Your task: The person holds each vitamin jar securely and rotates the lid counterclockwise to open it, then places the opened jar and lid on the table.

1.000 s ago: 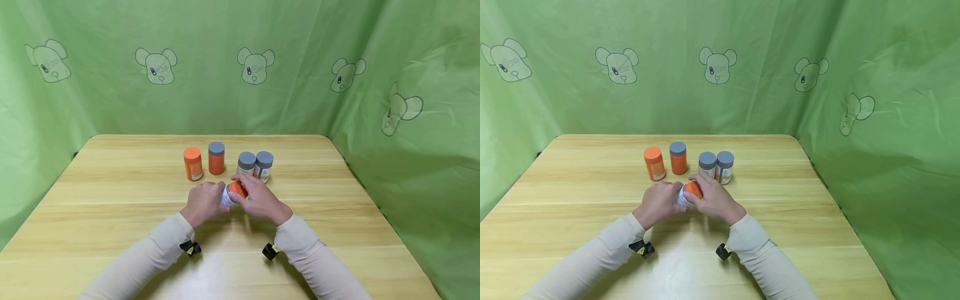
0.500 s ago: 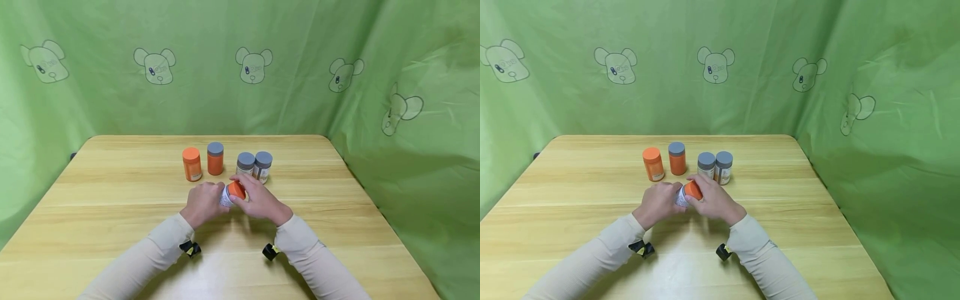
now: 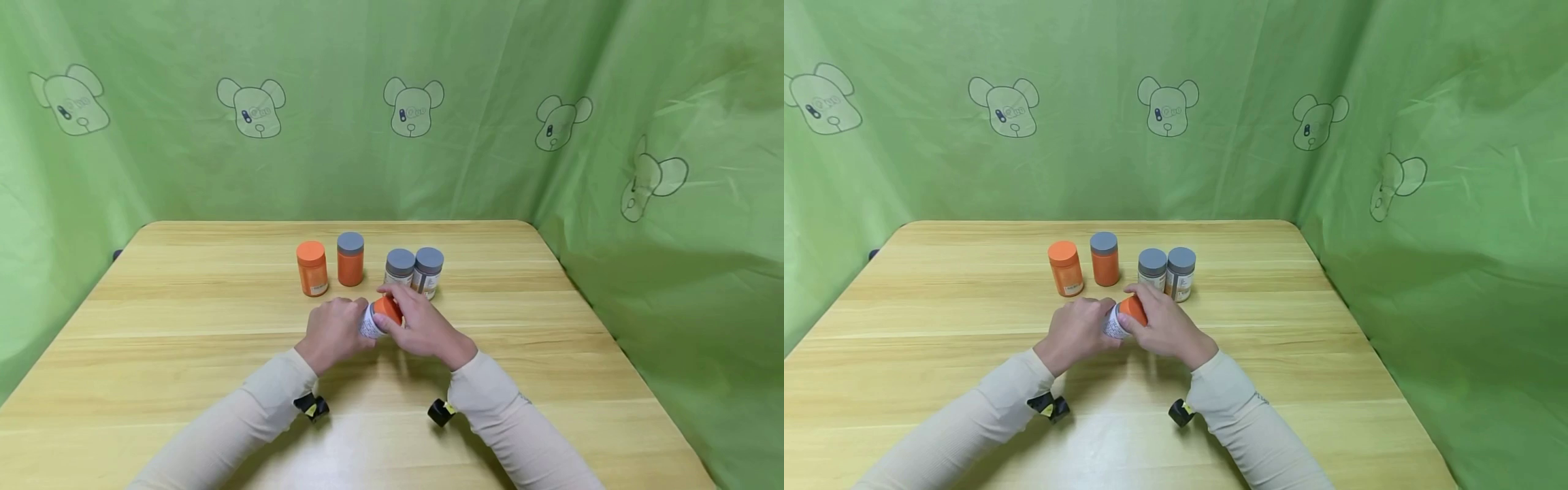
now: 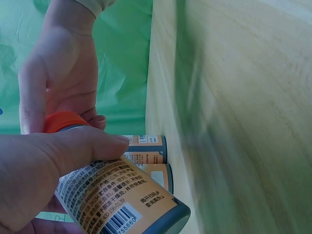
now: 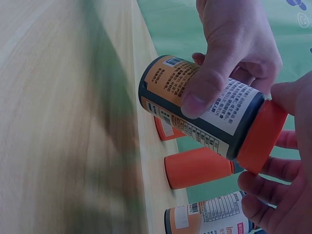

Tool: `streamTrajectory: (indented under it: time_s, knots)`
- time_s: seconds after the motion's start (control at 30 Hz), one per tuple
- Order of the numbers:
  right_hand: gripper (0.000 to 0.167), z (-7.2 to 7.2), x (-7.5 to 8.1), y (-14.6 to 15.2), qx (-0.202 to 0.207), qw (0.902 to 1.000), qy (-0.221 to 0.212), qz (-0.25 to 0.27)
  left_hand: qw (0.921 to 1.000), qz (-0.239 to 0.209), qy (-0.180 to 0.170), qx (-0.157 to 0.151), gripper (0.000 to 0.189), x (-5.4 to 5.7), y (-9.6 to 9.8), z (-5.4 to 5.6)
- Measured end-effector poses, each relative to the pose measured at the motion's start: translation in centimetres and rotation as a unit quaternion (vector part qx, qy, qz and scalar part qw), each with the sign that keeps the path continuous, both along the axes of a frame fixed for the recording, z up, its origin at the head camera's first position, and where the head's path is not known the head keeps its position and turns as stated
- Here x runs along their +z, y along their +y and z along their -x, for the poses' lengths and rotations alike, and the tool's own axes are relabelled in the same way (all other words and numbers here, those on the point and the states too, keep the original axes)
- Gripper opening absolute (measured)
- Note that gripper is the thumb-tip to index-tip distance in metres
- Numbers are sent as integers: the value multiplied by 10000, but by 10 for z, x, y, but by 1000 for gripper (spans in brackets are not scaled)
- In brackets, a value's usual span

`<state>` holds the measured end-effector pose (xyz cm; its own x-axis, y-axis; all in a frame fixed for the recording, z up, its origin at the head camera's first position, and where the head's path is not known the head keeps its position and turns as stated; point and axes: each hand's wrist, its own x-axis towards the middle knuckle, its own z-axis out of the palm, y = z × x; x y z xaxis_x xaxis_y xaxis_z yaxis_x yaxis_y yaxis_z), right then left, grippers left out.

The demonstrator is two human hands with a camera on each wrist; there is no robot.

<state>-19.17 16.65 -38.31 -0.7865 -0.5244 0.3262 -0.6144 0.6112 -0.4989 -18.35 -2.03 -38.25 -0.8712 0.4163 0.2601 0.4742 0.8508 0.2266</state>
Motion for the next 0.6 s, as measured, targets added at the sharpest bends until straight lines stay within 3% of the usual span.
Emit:
streamTrajectory:
  time_s: [0.2,0.6]
  knots:
    - [53,-1,0,1,135,9998,90,81,10000,66,38,12,49,1,0,0]
    - [50,0,-2,-1,-272,9996,108,-49,9998,96,-141,56,50,2,1,0]
